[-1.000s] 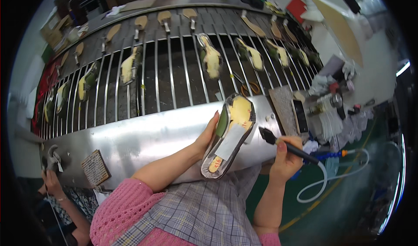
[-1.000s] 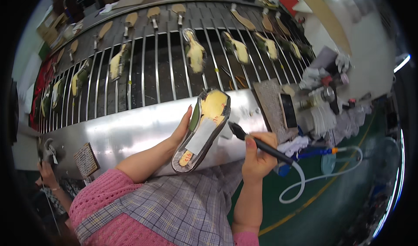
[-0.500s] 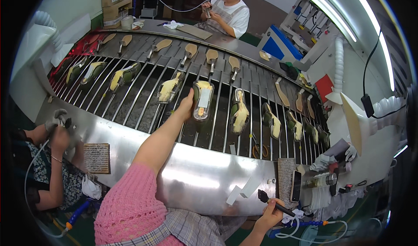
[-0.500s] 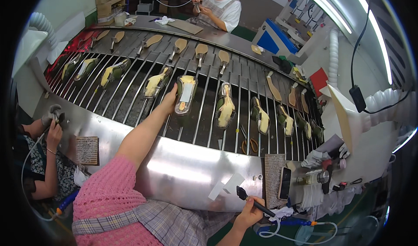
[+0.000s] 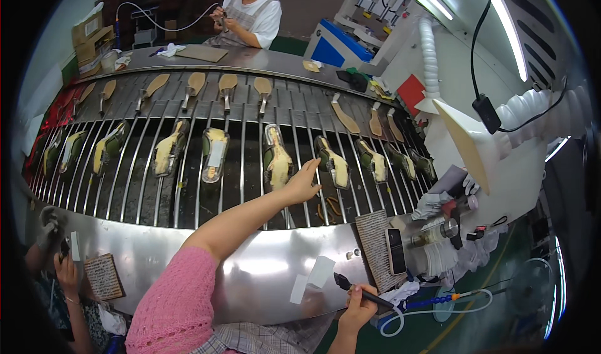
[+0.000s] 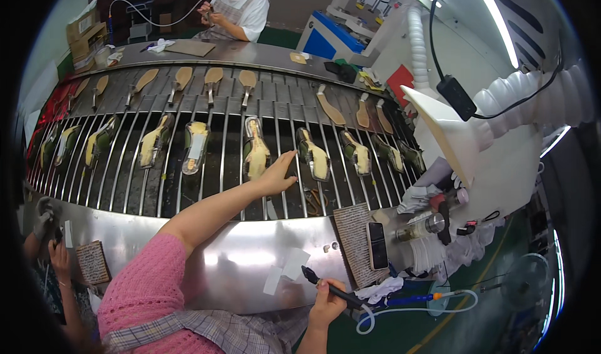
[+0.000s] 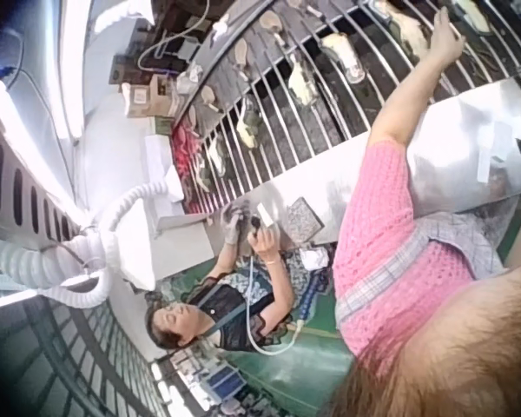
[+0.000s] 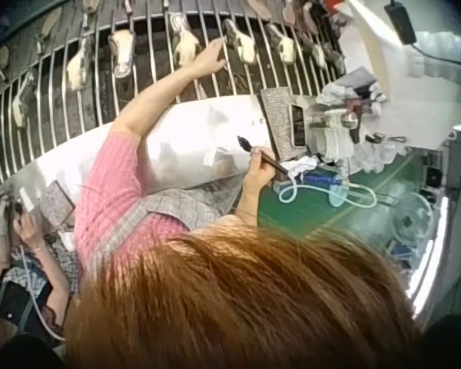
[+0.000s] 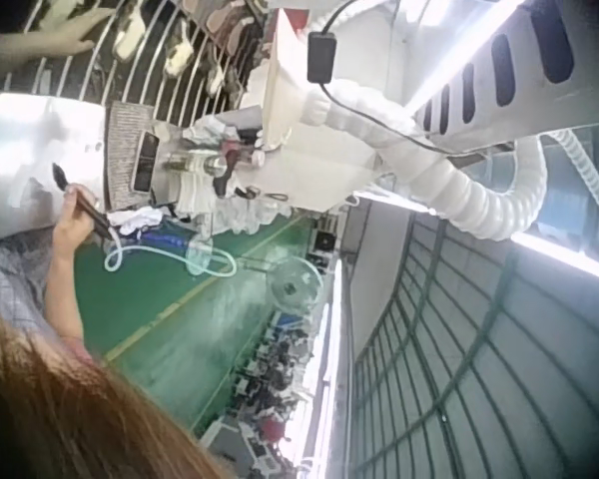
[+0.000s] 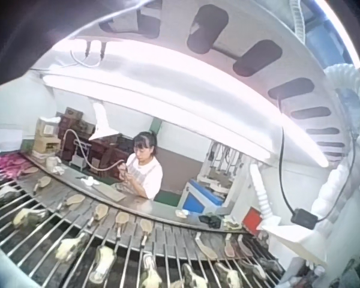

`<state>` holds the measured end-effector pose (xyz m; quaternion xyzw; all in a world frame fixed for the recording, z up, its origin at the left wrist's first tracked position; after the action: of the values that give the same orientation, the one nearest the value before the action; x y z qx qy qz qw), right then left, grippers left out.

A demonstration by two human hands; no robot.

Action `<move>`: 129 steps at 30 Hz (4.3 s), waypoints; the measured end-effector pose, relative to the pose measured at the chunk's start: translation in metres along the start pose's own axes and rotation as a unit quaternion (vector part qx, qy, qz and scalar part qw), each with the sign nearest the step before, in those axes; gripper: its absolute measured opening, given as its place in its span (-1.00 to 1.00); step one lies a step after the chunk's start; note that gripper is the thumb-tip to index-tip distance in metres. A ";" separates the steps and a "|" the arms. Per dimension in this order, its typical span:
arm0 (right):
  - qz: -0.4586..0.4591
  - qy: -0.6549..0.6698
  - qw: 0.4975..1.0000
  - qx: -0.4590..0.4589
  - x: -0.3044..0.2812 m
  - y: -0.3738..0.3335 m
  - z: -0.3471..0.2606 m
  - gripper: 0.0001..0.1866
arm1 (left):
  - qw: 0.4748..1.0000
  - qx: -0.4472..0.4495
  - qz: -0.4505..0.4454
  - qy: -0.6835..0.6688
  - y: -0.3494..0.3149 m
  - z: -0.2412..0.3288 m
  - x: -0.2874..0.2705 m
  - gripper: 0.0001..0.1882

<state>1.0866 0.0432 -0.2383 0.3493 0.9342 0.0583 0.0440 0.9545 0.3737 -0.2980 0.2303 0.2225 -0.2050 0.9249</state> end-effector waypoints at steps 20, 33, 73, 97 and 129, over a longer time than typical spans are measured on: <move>0.013 0.045 0.995 0.091 -0.029 0.002 -0.006 -0.84 | 0.703 -0.075 0.184 -0.683 -0.081 0.050 -0.058 -0.41; -0.095 -0.034 0.995 0.018 0.010 -0.029 -0.033 -0.87 | 0.699 -0.346 0.026 -0.626 -0.294 0.088 -0.006 -0.15; -0.167 -0.186 0.960 -0.127 0.037 -0.009 -0.020 -0.79 | 0.961 0.185 0.167 -0.118 -0.297 0.108 0.010 -0.10; -0.174 -0.114 0.978 -0.029 0.027 -0.012 -0.020 -0.83 | 0.969 0.174 0.138 -0.109 -0.306 0.098 0.026 -0.47; -0.244 -0.108 0.963 -0.047 0.017 -0.039 -0.038 -0.79 | 0.971 0.153 0.125 -0.134 -0.279 0.121 0.022 -0.40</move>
<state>1.0439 0.0221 -0.2065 0.1121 0.9770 0.0515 0.1738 0.8763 0.0789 -0.3066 0.3655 0.0319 -0.1483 0.9184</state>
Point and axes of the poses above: each hand's wrist, its own y-axis towards the middle knuckle, its own x-axis out of the palm, z = x × y, the point moved 5 cm from there along y, towards the middle knuckle, and after that the axes turned 5 degrees about x, right-handed, at the moved point
